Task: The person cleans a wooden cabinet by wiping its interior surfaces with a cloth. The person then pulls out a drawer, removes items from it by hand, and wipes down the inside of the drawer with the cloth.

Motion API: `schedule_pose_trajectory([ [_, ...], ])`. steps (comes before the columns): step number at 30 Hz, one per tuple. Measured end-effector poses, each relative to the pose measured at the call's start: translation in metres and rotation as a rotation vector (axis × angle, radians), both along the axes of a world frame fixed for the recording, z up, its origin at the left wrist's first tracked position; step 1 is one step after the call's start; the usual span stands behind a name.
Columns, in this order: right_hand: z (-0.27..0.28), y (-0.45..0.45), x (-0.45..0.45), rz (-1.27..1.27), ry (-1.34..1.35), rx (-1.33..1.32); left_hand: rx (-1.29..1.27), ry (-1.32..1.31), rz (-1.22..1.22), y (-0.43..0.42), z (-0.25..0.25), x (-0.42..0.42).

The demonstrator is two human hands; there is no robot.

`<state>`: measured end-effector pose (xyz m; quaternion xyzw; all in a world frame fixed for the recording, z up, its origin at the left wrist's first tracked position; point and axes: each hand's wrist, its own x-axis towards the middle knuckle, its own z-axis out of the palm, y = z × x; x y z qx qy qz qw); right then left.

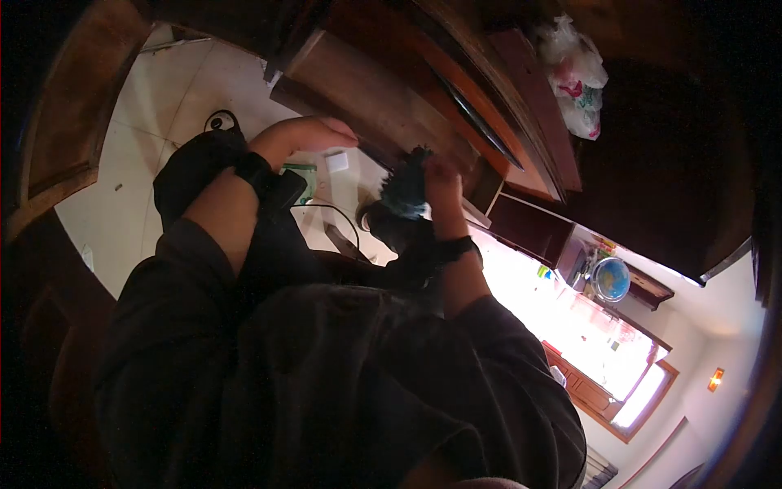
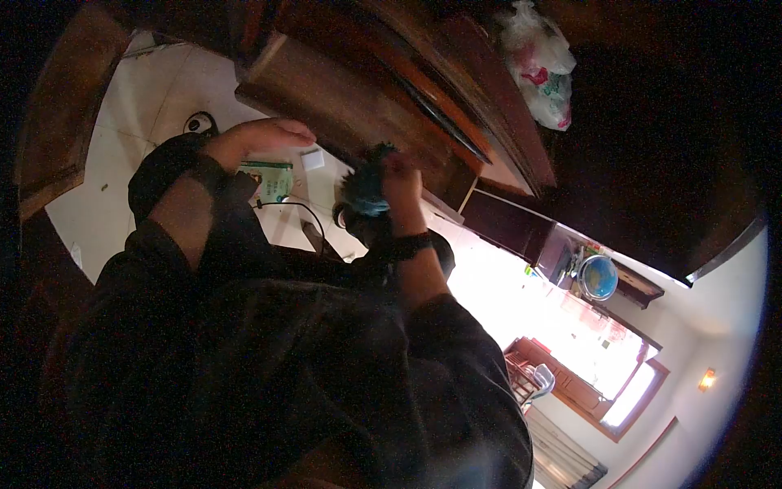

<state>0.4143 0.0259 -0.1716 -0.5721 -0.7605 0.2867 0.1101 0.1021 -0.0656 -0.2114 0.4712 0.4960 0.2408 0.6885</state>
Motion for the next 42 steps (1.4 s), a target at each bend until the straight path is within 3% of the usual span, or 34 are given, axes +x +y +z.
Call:
schedule_pose_trajectory([
  [2, 0.005, -0.023, -0.053, -0.072, 0.041, -0.207, -0.057, -0.079, 0.015, -0.003, 0.002, 0.008],
  [4, 0.055, -0.058, -0.115, 0.037, 0.268, -0.404, -0.202, -0.155, 0.082, -0.009, 0.011, 0.009],
  [5, 0.058, -0.057, -0.122, 0.137, 0.177, -0.323, -0.297, -0.149, -0.028, -0.006, 0.035, -0.006],
  [7, 0.055, -0.046, -0.134, 0.341, -0.009, -0.154, -0.273, -0.132, -0.035, -0.007, 0.039, -0.014],
  [10, 0.042, 0.002, -0.118, 0.105, -0.173, -0.069, -0.170, 0.123, -0.149, -0.008, 0.029, -0.014],
  [12, 0.005, 0.039, -0.089, 0.217, -0.283, -0.177, -0.132, 0.310, -0.213, -0.009, 0.031, -0.012],
  [14, 0.014, 0.037, -0.096, 0.303, -0.339, -0.253, -0.142, 0.443, -0.244, -0.010, 0.046, -0.010],
  [16, 0.028, 0.030, -0.103, 0.366, -0.335, -0.293, -0.135, 0.388, -0.149, -0.014, 0.037, -0.008],
  [20, -0.036, 0.061, -0.078, 0.389, -0.323, -0.360, -0.098, 0.349, -0.093, -0.018, 0.029, -0.011],
  [24, -0.063, 0.066, -0.071, 0.337, -0.315, -0.373, -0.059, 0.495, -0.119, -0.018, 0.031, -0.010],
  [30, -0.051, 0.062, -0.078, 0.307, -0.290, -0.428, -0.111, 0.457, -0.067, -0.014, 0.029, -0.009],
  [34, -0.030, 0.050, -0.090, 0.357, -0.300, -0.273, -0.075, 0.470, -0.055, -0.013, 0.029, -0.008],
  [36, -0.060, 0.060, -0.080, 0.330, -0.236, -0.414, -0.066, 0.483, -0.048, -0.014, 0.028, -0.007],
  [42, -0.077, 0.072, -0.086, 0.566, -0.537, -0.101, -0.087, 0.454, -0.056, -0.014, 0.026, -0.010],
])
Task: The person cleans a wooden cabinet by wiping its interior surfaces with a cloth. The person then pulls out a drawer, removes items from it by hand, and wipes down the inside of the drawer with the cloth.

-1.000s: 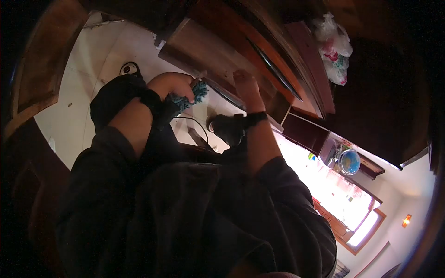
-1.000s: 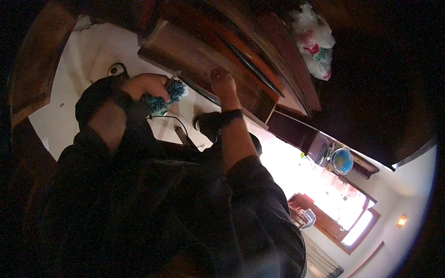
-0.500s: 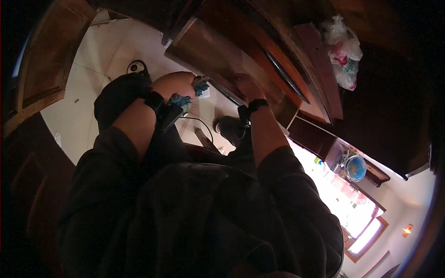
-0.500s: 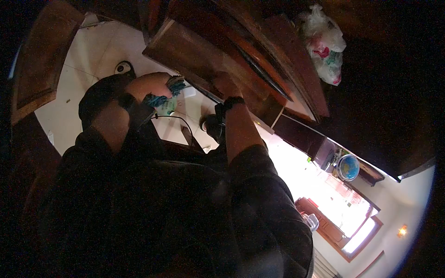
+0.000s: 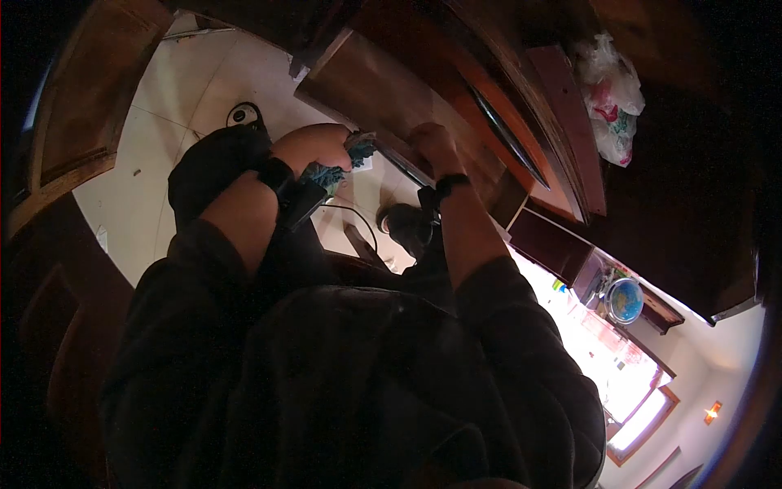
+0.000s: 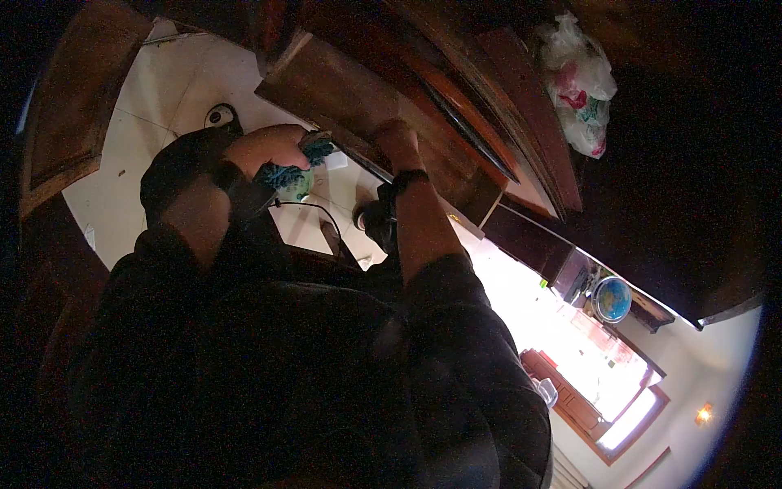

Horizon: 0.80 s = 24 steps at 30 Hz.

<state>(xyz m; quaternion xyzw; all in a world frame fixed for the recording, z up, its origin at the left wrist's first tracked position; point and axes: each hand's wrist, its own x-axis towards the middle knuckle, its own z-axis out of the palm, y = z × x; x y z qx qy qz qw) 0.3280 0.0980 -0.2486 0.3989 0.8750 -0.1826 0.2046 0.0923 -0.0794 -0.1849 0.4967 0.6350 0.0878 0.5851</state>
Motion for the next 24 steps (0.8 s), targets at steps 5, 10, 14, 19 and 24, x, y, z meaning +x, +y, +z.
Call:
schedule_pose_trajectory([
  [5, 0.070, -0.027, -0.018, -0.265, 0.219, 0.108, 0.053, 0.005, -0.026, 0.002, -0.019, 0.004],
  [10, 0.097, -0.045, -0.003, -0.364, 0.397, 0.143, 0.002, 0.001, -0.038, 0.004, -0.022, 0.003],
  [14, 0.112, -0.055, 0.018, -0.184, 0.442, 0.254, -0.024, -0.004, -0.039, 0.007, -0.025, 0.004],
  [19, 0.137, -0.076, 0.034, -0.174, 0.552, 0.139, -0.006, -0.070, -0.028, 0.006, -0.032, 0.005],
  [24, 0.137, -0.080, 0.048, -0.241, 0.513, 0.111, 0.008, 0.005, -0.028, 0.007, -0.023, 0.009],
])
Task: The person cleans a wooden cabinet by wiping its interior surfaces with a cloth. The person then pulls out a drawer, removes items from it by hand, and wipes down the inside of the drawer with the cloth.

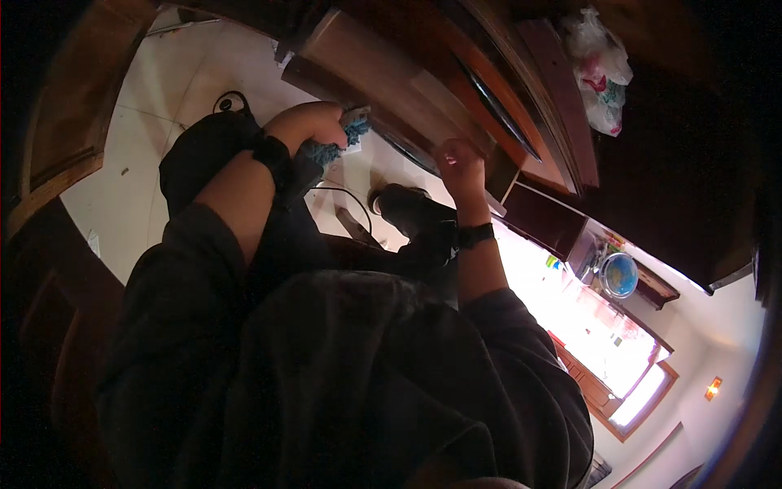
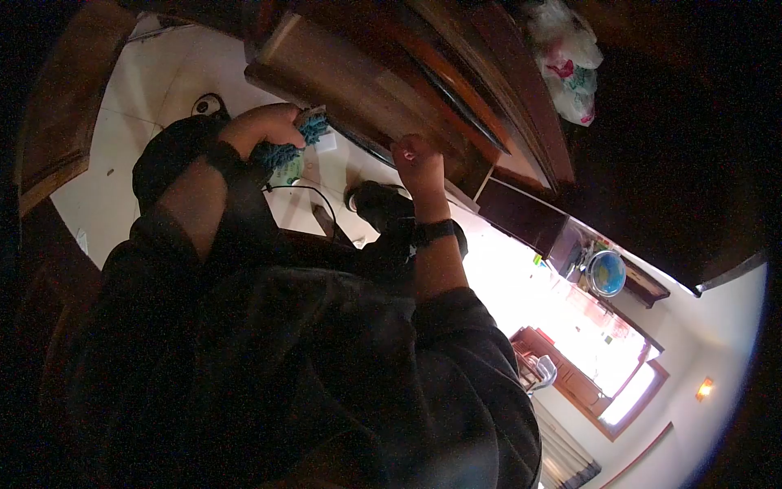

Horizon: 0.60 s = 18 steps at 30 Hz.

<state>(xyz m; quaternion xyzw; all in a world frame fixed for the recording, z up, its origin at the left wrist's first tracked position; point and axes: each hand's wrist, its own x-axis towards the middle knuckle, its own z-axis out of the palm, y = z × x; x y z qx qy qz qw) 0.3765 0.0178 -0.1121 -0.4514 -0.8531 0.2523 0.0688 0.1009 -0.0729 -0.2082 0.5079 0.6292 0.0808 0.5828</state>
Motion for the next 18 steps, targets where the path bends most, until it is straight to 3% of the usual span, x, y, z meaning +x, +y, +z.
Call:
schedule_pose_trajectory([
  [7, -0.012, -0.003, 0.011, 0.015, 0.019, 0.014, -0.017, 0.008, -0.040, 0.001, 0.008, -0.003],
  [10, -0.022, 0.003, 0.019, 0.145, 0.029, 0.260, -0.006, 0.038, -0.011, 0.001, 0.005, -0.001],
  [16, -0.013, -0.001, 0.017, 0.054, -0.166, 0.070, -0.040, -0.004, -0.035, 0.003, 0.011, -0.003],
  [18, -0.027, 0.003, 0.028, -0.144, 0.021, -0.270, -0.057, -0.005, -0.034, 0.003, 0.009, -0.003],
])
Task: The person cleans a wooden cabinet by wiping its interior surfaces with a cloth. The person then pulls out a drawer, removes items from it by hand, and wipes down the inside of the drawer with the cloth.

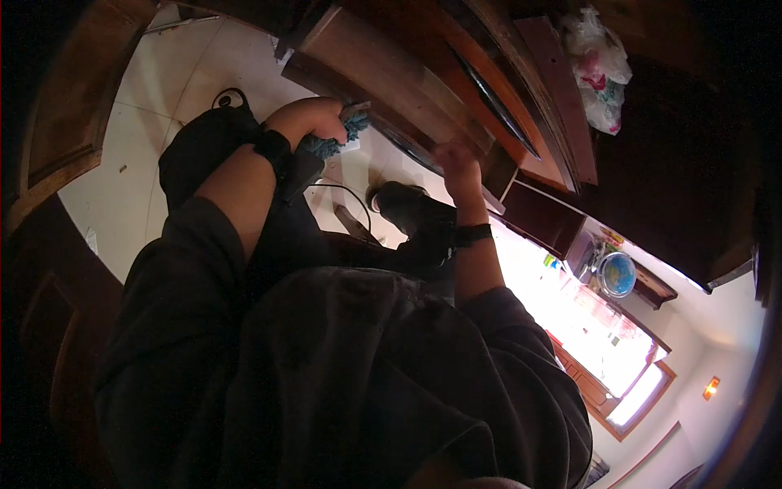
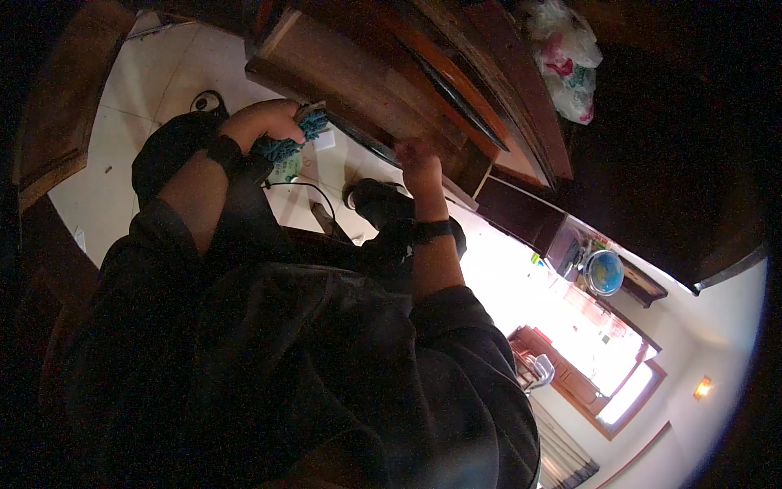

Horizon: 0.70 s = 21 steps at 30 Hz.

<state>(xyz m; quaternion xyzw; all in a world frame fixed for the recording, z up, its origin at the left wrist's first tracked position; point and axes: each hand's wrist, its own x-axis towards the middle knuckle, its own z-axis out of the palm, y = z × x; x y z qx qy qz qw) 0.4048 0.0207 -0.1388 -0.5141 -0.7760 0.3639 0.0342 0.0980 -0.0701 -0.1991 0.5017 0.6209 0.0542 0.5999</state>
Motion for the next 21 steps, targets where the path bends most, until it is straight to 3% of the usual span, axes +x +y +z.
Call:
schedule_pose_trajectory([
  [4, -0.006, 0.006, 0.006, -0.364, 0.384, -0.565, 0.024, 0.008, 0.004, 0.001, -0.012, 0.003],
  [7, -0.008, 0.003, 0.006, -0.509, 0.523, -0.589, 0.031, 0.010, -0.002, 0.002, -0.018, 0.004],
  [21, -0.018, 0.004, 0.011, -0.522, 0.557, -0.608, 0.046, 0.000, 0.044, 0.000, -0.011, 0.004],
])
